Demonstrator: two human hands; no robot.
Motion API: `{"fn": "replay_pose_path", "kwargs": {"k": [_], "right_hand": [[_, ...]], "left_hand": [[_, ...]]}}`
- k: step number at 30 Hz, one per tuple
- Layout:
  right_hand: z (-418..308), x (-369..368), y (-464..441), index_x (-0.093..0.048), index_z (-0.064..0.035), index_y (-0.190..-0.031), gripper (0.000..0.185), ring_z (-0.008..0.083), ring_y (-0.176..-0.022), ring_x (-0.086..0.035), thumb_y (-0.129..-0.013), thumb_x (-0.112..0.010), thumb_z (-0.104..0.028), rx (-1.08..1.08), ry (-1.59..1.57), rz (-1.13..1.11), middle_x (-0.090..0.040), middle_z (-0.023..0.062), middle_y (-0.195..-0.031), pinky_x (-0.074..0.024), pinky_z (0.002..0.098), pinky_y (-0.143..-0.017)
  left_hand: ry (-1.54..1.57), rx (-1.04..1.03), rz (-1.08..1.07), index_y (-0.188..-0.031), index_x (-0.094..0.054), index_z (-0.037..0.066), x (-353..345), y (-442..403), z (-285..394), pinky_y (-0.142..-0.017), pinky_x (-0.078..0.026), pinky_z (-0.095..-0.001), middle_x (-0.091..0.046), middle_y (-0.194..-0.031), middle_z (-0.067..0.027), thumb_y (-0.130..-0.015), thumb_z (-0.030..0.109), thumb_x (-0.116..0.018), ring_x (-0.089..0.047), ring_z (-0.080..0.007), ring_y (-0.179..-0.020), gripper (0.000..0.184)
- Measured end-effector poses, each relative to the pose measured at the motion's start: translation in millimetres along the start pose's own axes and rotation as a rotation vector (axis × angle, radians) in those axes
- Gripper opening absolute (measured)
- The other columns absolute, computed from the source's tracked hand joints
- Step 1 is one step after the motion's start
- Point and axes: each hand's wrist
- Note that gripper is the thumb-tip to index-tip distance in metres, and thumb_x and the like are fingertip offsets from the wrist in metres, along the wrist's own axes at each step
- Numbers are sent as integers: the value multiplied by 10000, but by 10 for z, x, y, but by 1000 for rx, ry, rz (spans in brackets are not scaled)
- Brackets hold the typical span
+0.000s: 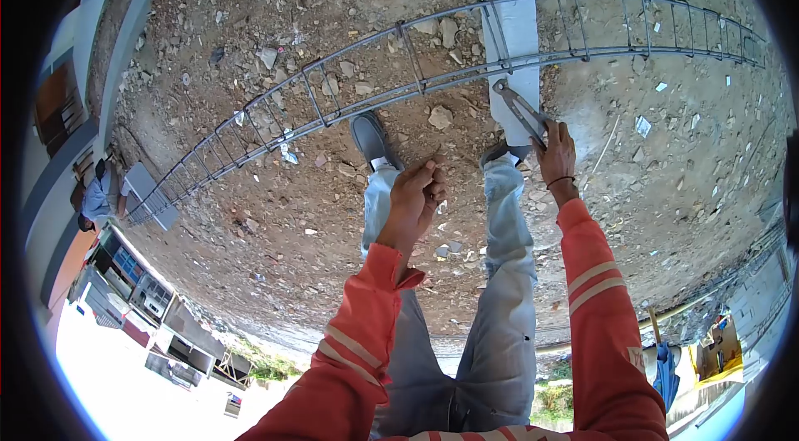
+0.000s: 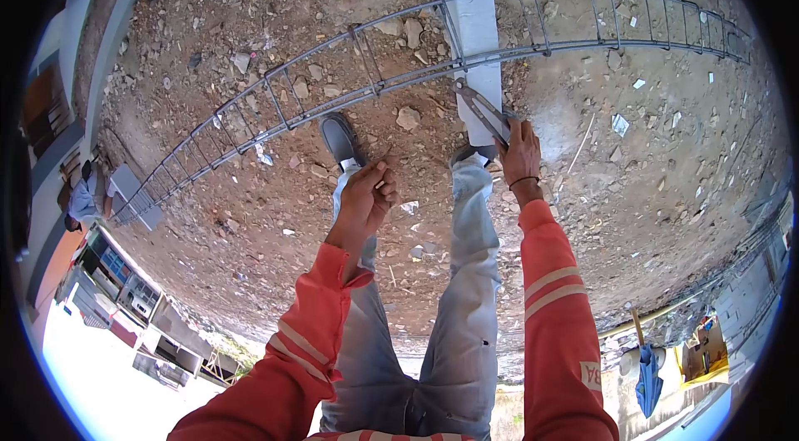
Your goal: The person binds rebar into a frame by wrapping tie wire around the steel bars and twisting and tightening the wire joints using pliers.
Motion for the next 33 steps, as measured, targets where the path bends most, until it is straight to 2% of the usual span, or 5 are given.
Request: {"fn": "replay_pose_path", "kwargs": {"k": [6, 15, 21, 28, 33], "right_hand": [[-168, 410, 92, -492, -47, -1314, 559, 326, -1077, -563, -892, -675, -365, -57, 98, 209, -566, 172, -1192, -440, 442, -866], [-1406, 555, 935, -274, 56, -1485, 966, 329, -1345, -450, -914, -450, -704, -881, -1913, -695, -480, 224, -1433, -341, 407, -1109], [-1848, 1191, 587, -651, 6, -1103, 617, 172, -518, -500, -1015, -388, -544, -402, -2094, -762, -511, 26, -584, -445, 321, -590], [-2051, 1707, 419, -629, -62, -983, 377, 51, -503, -284, -1026, -493, -411, -495, -2003, -478, -300, -65, -598, -295, 233, -496], [-2359, 1895, 123, -682, -50, -955, 342, 21, -446, -259, -1021, -539, -354, -327, -1430, -471, -325, -81, -566, -203, 208, -411]], "left_hand": [[130, -87, -87, -1147, -598, 36, -161, 35, 255, -604, -393, -235, -499, -764, 26, -1024, 199, -519, -445, -73, -649, 219], [449, -48, -16, -1081, -570, 71, -369, 666, 61, -594, -376, -239, -496, -741, 10, -1011, 111, -506, -426, -83, -633, 103], [767, -55, 240, -1050, -526, 69, 222, 1007, -325, -580, -361, -241, -483, -729, 9, -983, 38, -480, -402, -84, -601, 87], [1000, -12, 255, -1061, -559, 34, 167, 1008, -911, -640, -460, -255, -576, -785, -8, -973, 52, -507, -548, -117, -670, 104], [-643, 490, 259, -1016, -638, -1, -558, 1419, -408, -578, -507, -313, -688, -928, -76, -981, 258, -589, -645, -157, -670, 266]]}}
Point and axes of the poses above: each hand's wrist, its own y-axis away from the middle knuckle, its own x-axis out of the back of the hand, z = x × y
